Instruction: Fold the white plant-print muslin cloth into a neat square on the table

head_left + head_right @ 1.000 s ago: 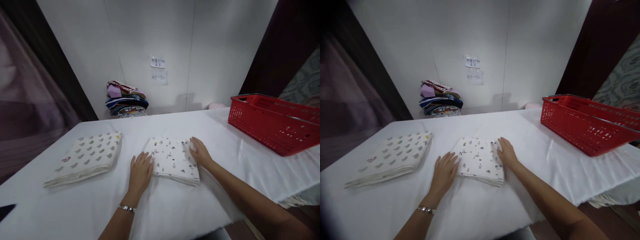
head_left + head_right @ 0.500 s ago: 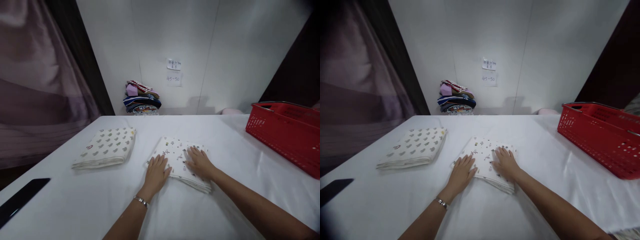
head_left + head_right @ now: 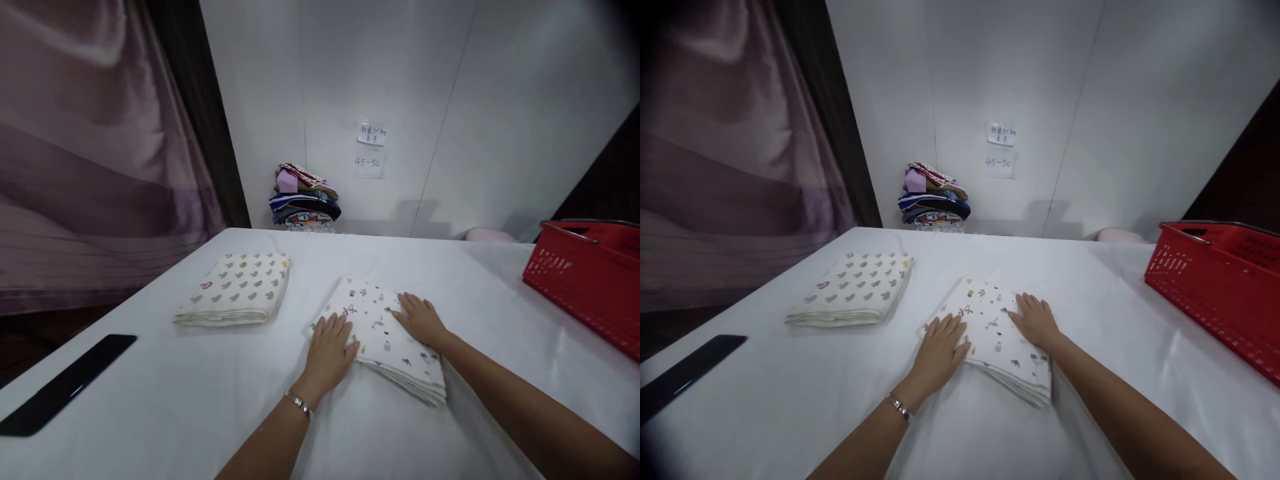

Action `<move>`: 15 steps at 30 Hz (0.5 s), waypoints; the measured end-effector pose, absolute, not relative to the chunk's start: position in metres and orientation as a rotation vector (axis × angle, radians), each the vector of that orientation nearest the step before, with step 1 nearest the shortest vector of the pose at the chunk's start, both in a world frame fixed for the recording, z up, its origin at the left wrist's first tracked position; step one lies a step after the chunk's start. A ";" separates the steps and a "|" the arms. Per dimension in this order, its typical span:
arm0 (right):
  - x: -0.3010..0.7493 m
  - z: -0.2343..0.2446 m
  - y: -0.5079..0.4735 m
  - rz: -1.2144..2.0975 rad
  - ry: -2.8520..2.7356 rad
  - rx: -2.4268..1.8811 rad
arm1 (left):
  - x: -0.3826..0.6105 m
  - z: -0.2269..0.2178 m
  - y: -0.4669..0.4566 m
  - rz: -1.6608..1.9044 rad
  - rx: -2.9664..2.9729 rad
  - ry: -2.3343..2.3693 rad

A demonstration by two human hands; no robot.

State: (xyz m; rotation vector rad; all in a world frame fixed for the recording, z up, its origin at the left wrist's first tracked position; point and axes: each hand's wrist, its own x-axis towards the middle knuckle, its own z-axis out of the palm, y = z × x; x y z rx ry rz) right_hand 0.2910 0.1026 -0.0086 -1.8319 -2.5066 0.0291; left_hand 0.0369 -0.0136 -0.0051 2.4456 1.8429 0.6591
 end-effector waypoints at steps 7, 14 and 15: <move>0.297 0.016 0.134 0.298 -2.488 -1.815 | 0.027 0.005 -0.011 0.879 2.297 1.804; 0.311 0.009 0.153 0.288 -2.560 -1.783 | -0.003 -0.002 -0.001 0.926 1.825 2.144; 0.311 0.008 0.154 0.292 -2.552 -1.791 | -0.005 -0.002 0.000 0.887 1.778 2.171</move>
